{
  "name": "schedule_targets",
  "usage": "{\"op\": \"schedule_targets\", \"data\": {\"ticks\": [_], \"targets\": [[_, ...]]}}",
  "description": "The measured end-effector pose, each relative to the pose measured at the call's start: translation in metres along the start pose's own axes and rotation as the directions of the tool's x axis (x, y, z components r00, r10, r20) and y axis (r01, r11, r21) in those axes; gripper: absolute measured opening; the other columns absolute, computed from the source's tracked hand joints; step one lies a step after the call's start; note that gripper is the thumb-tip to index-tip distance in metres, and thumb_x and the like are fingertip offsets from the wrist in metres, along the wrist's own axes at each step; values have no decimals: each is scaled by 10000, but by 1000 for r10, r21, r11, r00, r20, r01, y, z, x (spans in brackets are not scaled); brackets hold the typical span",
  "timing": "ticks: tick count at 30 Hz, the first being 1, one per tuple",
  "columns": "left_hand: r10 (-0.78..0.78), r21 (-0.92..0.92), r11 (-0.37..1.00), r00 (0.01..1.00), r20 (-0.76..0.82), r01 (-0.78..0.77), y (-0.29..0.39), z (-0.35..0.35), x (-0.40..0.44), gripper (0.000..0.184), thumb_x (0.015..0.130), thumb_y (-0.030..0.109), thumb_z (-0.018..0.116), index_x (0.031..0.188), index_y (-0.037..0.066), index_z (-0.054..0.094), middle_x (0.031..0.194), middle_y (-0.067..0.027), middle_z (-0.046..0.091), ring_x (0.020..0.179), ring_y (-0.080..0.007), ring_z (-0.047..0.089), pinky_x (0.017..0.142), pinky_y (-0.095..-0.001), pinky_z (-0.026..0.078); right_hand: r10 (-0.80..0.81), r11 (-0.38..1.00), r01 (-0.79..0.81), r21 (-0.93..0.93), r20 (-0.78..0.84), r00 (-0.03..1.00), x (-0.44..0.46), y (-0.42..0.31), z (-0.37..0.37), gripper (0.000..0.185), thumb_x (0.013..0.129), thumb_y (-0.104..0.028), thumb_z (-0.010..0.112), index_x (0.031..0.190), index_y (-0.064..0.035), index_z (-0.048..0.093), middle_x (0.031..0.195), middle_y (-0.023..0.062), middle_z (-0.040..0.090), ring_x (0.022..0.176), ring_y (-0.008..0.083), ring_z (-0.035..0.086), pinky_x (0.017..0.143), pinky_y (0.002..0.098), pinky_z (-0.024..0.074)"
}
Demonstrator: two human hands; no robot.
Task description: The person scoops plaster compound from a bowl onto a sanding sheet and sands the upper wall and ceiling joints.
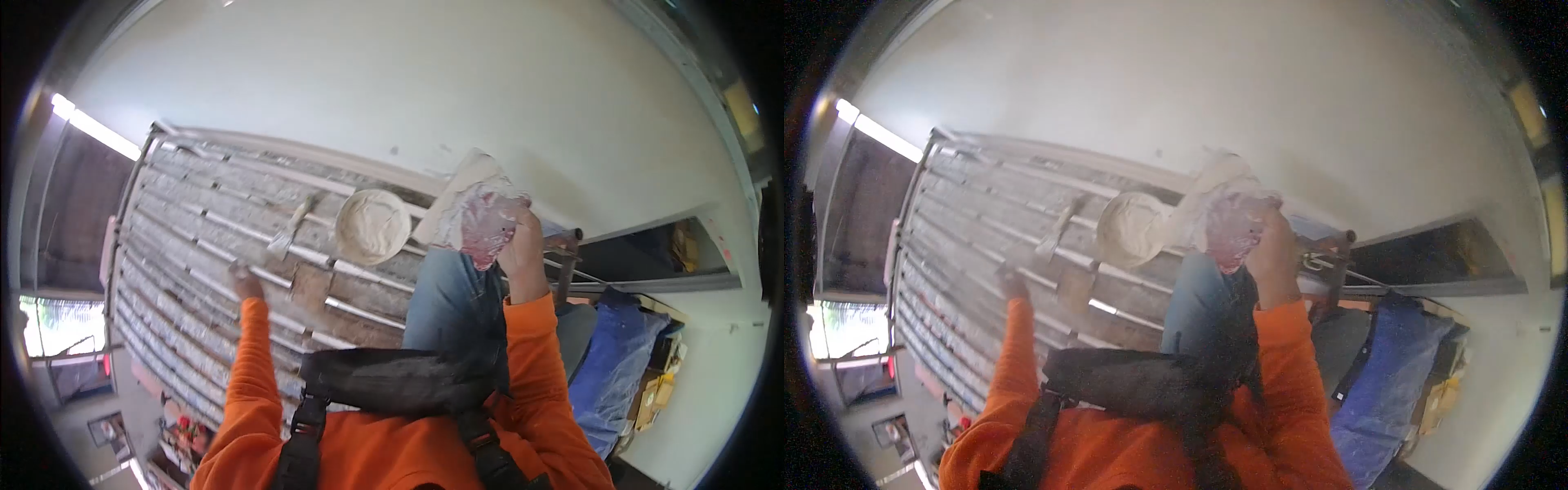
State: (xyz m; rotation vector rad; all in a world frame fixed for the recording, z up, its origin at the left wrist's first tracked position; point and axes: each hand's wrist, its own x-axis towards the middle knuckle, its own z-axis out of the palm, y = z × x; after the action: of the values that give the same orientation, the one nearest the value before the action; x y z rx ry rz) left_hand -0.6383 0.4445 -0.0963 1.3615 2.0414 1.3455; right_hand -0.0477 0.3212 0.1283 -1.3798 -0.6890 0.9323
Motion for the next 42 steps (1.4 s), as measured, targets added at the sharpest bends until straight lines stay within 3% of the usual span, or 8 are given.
{"op": "schedule_targets", "data": {"ticks": [2,5,12,14,16,22,29,42], "targets": [[90,89,990,975,201,-109,128,-9,-60,348,963,273,426,1093,17,624,1020,-183,648,908,-271,621,808,-374,464,-34,976,32,-217,-8,999,-12,-4,21,246,746,7,490,984,-7,551,1000,111,604,1018,256,591,952,388,472],[291,-43,951,836,464,-307,191,15,-147,212,950,143,455,940,49,645,875,-77,657,804,-201,607,796,-330,471,327,597,-298,745,114,938,-31,-15,63,256,768,10,517,1019,-24,558,1016,100,606,1018,244,590,935,375,474],[-46,-349,574,455,889,740,241,29,-236,506,951,330,541,1341,42,396,1234,-132,530,1095,-204,531,876,-336,476,-98,886,296,-357,480,872,-78,93,119,202,839,-39,557,1039,-42,577,1014,54,612,971,186,594,830,324,494],[-52,-400,533,501,864,746,208,32,-224,602,951,437,495,1398,64,342,1260,-142,523,1091,-213,546,861,-350,495,470,749,-651,127,590,657,-94,58,155,209,865,-116,576,1066,-60,586,1013,45,615,970,172,595,819,307,492],[-73,-536,662,757,649,523,188,2,-204,617,957,437,478,1425,75,305,1264,-147,527,997,-229,598,802,-351,526,586,709,-699,-94,629,511,-96,74,172,268,877,-183,590,1113,-57,579,1067,79,616,968,222,601,820,336,492],[-449,-530,646,835,318,549,164,-118,-174,500,957,315,523,1359,48,393,1104,-132,613,801,-235,657,647,-343,571,-353,373,916,-149,890,288,-93,182,278,418,839,-191,577,1233,-56,541,1280,185,521,1150,354,510,1004,479,369],[-451,-360,735,811,374,575,192,-123,-166,287,886,114,619,1138,-10,562,962,-70,659,757,-157,644,649,-261,524,192,-52,987,-152,968,159,-93,170,321,395,823,-132,566,1214,-81,571,1338,145,492,1289,359,392,1026,606,279],[-254,-648,535,835,488,542,209,-59,-127,260,945,152,468,1188,62,495,1017,-28,578,853,-102,573,718,-243,498,377,926,-347,-152,452,808,-52,40,172,415,866,-266,595,1132,51,565,973,209,645,874,292,641,787,359,494]]}}
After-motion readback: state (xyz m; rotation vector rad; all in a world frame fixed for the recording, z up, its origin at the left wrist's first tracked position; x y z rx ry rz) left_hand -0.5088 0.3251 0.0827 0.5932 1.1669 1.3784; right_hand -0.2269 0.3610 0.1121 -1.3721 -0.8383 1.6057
